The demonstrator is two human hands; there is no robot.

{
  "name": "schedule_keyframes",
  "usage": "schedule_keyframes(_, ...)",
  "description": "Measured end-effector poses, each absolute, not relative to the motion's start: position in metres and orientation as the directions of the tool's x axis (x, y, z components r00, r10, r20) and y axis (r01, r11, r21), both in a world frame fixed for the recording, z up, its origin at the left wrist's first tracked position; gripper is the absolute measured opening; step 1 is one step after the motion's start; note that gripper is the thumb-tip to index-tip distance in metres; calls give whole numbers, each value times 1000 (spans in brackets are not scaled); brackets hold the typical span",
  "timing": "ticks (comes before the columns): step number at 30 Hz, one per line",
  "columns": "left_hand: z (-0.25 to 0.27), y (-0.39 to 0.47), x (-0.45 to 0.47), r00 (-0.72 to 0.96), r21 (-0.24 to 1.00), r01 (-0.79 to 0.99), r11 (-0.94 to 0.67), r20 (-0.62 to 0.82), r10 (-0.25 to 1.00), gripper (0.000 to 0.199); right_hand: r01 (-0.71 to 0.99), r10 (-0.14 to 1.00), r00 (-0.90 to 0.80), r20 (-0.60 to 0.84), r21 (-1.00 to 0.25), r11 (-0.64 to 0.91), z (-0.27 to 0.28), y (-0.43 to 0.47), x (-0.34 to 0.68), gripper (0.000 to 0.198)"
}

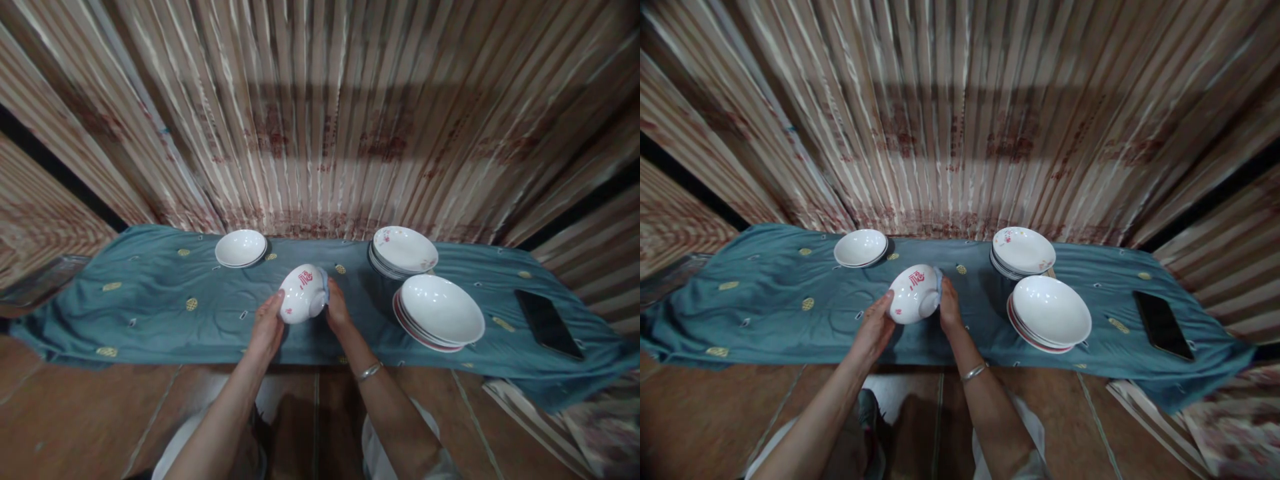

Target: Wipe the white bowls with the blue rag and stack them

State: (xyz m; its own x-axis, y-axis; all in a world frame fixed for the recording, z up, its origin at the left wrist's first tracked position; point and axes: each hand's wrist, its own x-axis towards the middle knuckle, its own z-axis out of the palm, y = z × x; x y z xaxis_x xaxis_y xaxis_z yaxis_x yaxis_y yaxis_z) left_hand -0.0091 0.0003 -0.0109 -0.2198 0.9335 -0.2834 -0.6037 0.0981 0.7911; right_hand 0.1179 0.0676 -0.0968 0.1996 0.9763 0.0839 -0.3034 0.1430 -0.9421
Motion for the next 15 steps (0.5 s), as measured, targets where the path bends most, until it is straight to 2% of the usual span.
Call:
schedule_keyframes(3, -12, -1, -9, -203, 800, -593, 90, -257, 945, 51, -332, 976, 216, 12, -939, 85, -84, 66, 121, 38)
schedule_keyframes(9, -12, -7, -4, -127, 780, -613, 128, -257, 958, 46, -101, 949, 265, 169, -974, 202, -53, 65, 140, 44)
schedule_keyframes(15, -13, -14, -3, -59, 802, -562, 202, -282, 957, 46, 152, 930, 248, 273, -959, 241, -32, 50, 148, 42)
